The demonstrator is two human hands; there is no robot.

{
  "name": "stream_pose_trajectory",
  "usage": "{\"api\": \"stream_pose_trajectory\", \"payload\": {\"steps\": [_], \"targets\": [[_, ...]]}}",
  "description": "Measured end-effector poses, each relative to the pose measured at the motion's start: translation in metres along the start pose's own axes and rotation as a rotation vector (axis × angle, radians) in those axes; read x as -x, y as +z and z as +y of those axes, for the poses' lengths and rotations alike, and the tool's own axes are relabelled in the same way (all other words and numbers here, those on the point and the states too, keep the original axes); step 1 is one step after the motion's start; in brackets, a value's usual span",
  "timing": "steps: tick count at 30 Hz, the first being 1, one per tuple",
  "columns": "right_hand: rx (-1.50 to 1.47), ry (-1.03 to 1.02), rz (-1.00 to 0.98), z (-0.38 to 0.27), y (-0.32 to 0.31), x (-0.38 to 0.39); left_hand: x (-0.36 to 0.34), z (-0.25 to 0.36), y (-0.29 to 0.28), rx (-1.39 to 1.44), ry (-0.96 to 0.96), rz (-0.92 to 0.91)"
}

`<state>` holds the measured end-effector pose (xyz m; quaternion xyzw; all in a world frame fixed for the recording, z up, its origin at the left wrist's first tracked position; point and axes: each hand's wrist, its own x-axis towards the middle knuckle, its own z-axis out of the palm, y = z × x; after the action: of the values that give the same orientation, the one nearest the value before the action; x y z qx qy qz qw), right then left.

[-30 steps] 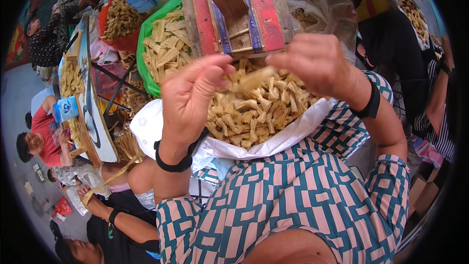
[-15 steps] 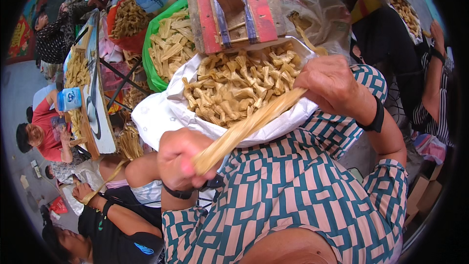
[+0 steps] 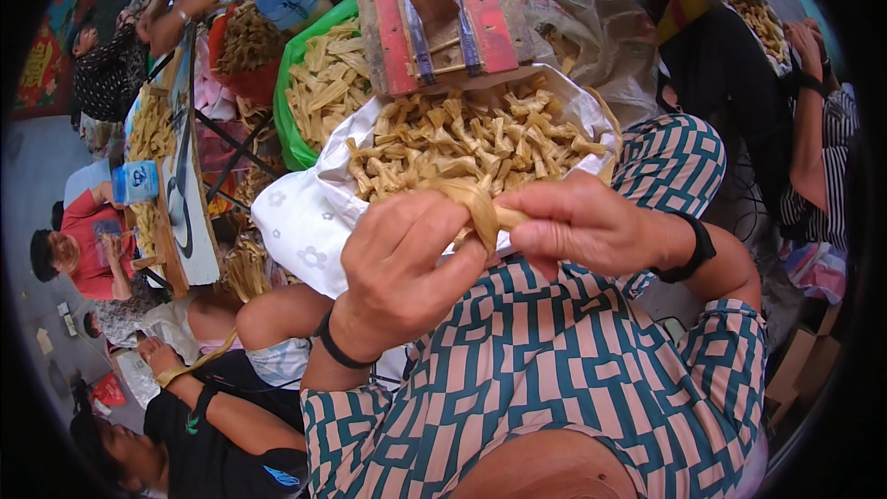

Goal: Manually twist and shape strips of dough into traditional snacks.

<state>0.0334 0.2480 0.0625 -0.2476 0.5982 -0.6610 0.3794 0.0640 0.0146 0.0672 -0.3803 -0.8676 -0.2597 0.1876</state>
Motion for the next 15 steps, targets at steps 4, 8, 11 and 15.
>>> {"api": "stream_pose_trajectory", "payload": {"steps": [4,8,11,15], "targets": [[-0.198,0.172,0.081,0.007,0.001,-0.001,0.003,-0.001,0.02,0.152,0.021,0.05],[-0.535,0.229,0.21,0.013,-0.001,-0.005,0.0,-0.002,0.023,0.171,0.011,0.051],[-0.695,0.127,0.27,0.016,-0.004,-0.009,0.0,-0.004,0.022,-0.271,0.055,0.184],[-0.828,0.053,0.037,0.025,-0.011,-0.014,0.009,0.0,0.032,-0.25,-0.147,0.34]]}}
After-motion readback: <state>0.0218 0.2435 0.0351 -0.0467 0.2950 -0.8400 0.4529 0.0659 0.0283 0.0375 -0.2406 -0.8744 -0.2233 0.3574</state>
